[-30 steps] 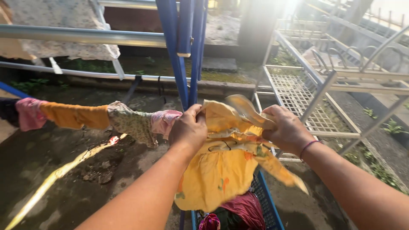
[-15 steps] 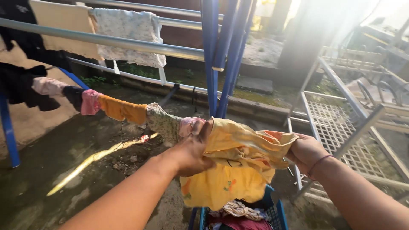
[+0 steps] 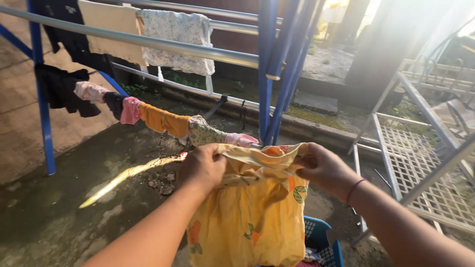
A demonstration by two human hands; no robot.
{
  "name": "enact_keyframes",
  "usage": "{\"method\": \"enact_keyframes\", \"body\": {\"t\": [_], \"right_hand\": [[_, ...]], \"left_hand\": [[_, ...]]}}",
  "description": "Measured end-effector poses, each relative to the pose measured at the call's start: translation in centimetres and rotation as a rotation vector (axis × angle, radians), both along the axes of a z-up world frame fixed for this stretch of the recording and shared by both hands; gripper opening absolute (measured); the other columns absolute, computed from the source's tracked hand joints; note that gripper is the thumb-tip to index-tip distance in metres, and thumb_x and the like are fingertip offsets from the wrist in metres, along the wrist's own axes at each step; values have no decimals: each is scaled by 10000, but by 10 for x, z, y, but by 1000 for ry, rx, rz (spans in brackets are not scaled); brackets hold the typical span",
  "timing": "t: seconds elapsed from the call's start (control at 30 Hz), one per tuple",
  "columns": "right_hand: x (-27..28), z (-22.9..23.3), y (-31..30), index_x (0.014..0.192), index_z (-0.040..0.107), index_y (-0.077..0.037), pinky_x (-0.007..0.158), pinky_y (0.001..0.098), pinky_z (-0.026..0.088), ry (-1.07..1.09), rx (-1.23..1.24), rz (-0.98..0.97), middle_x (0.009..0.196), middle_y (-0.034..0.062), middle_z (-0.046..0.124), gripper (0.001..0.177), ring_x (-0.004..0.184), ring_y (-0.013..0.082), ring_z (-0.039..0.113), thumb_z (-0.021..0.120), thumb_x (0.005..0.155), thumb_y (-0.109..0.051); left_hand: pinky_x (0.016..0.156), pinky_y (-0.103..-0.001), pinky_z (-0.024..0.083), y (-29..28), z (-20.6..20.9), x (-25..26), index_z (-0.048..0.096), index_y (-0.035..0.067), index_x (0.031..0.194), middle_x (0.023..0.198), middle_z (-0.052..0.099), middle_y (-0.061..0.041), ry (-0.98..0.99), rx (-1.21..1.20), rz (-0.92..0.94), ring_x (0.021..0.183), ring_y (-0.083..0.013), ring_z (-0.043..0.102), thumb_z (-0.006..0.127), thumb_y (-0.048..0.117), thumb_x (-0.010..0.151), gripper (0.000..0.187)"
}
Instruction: Hanging wet laundry from a basket onto an outdoor drying rack.
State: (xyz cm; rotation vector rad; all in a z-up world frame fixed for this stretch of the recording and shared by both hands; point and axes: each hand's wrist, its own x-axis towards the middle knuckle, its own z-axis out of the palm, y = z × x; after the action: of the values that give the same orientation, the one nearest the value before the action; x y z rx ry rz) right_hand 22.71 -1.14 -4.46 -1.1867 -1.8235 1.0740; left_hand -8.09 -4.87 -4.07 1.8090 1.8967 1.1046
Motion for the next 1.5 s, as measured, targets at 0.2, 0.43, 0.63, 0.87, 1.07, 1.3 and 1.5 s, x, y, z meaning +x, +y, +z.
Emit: {"method": "enact_keyframes", "body": {"t": [0.2,0.43,0.63,0.87,1.07,1.3,1.5], "right_hand": [[-68,3,15,1135,721,-117,776,283,625,-384,225,-141,1023,21,747,326,834,108,724,739,814,-61],[-160,11,49,1004,756,-59,711,291,568,-234,123,-16,835,54,733,143,796,79,625,764,885,-137],[-242,20,75,1007,757,-74,686,322,610,-295,59,-225,807,92,784,184,712,128,720,647,945,-207],[-331,27,110,1067,749,-57,704,273,578,15,99,-127,876,1,775,259,716,84,693,618,985,-264],[-405,43,131,1044,736,-7,640,308,607,129,2,-139,867,49,749,301,688,125,701,613,1021,-281],[-494,68,173,1144,623,-36,581,362,610,249,-66,-36,874,88,716,302,633,214,714,514,1049,-301],[-564,112,187,1188,525,-41,543,328,617,264,264,-51,899,136,756,282,654,228,761,646,985,-194]], "left_hand": [[725,-436,552,27,-28,-80,718,22,879,698,674,-163,-304,-56,142,769,-344,670,527,562,1061,601],[811,-410,547,7,2,-185,580,80,1142,1082,704,-106,-138,197,-286,959,-268,707,690,617,770,662],[840,-443,535,20,-6,-260,625,72,1184,1093,627,-163,206,202,-379,1054,-391,633,748,176,688,521],[777,-373,554,32,17,-331,769,115,1006,964,746,-92,-82,142,80,899,-241,733,739,166,793,222],[701,-347,566,43,32,-388,809,94,1016,877,813,-79,-252,41,369,736,-167,760,823,283,803,284],[704,-347,600,60,57,-460,717,82,1018,911,762,-32,-367,110,544,776,-164,737,808,288,833,291],[724,-338,548,74,86,-515,479,97,1043,880,680,-65,-440,262,635,782,-178,666,704,182,909,275]]}}
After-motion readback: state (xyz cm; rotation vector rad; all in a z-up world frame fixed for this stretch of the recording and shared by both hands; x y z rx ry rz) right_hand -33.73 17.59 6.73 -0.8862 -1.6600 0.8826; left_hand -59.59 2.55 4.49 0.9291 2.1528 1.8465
